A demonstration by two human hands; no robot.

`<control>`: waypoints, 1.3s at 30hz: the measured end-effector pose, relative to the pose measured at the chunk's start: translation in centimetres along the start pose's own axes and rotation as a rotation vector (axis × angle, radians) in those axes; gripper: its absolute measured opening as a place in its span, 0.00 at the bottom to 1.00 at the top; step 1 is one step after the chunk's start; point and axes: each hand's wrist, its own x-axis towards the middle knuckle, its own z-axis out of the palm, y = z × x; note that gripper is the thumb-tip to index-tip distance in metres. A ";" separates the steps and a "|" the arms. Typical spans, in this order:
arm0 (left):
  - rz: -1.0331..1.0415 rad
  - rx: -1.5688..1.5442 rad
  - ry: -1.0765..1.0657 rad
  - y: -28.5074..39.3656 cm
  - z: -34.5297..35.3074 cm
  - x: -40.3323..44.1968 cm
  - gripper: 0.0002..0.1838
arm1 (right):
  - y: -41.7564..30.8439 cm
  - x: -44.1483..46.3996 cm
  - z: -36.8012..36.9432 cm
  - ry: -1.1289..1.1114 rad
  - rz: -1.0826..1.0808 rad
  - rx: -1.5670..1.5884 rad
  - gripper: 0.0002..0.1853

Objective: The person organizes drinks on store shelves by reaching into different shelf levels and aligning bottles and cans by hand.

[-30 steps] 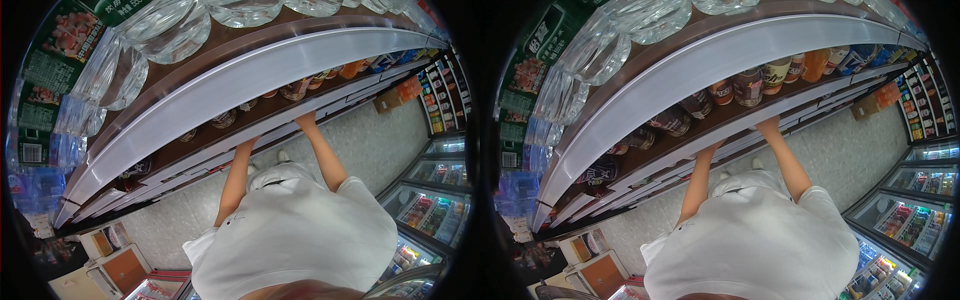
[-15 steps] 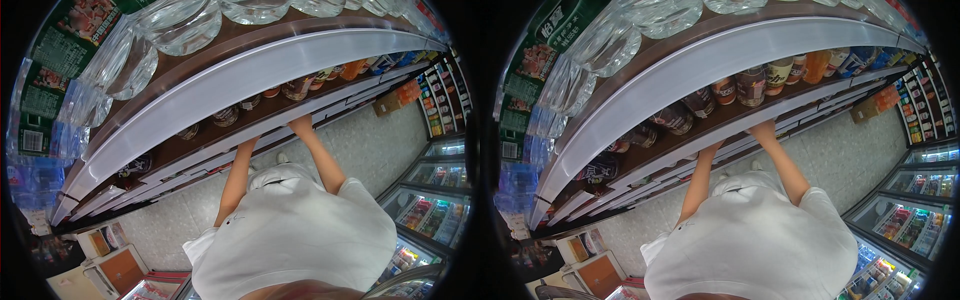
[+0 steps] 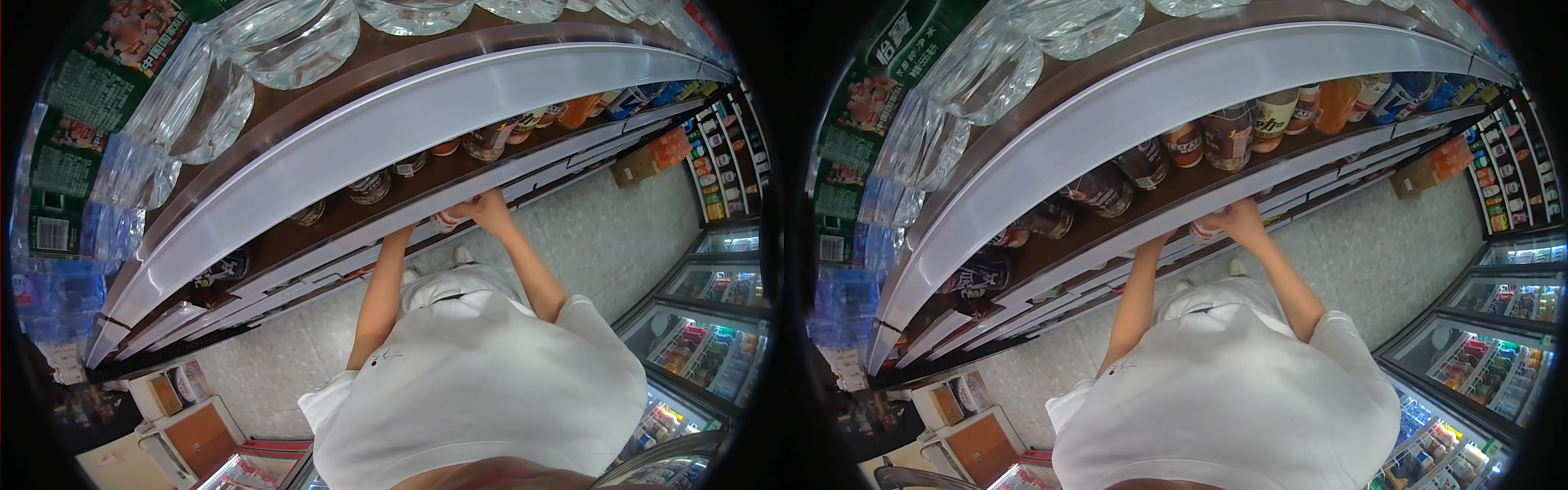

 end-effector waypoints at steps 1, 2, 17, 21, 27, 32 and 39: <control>-0.037 0.005 -0.041 -0.6 0.3 -0.3 0.20 | -0.3 0.0 0.6 -0.010 -0.045 0.036 0.16; -0.075 0.009 -0.082 -1.1 0.6 -0.8 0.20 | -0.6 0.1 1.1 -0.021 -0.088 0.071 0.16; -0.077 0.094 0.002 -1.7 -1.1 -1.6 0.17 | 4.0 2.6 4.3 -0.203 -0.259 -0.365 0.16; -0.204 0.102 -0.180 -0.5 -2.9 -0.9 0.18 | 2.9 2.9 4.6 -0.249 -0.225 -0.392 0.13; -0.354 0.001 -0.294 0.4 -3.5 0.2 0.17 | 1.6 2.8 4.9 -0.213 -0.206 -0.379 0.10; -0.291 -0.056 -0.260 1.2 -4.0 0.9 0.19 | 3.1 2.4 5.3 -0.170 -0.311 -0.424 0.11; -0.248 0.072 -0.230 0.3 -2.3 -0.4 0.16 | 3.2 2.7 5.2 -0.198 -0.308 -0.404 0.12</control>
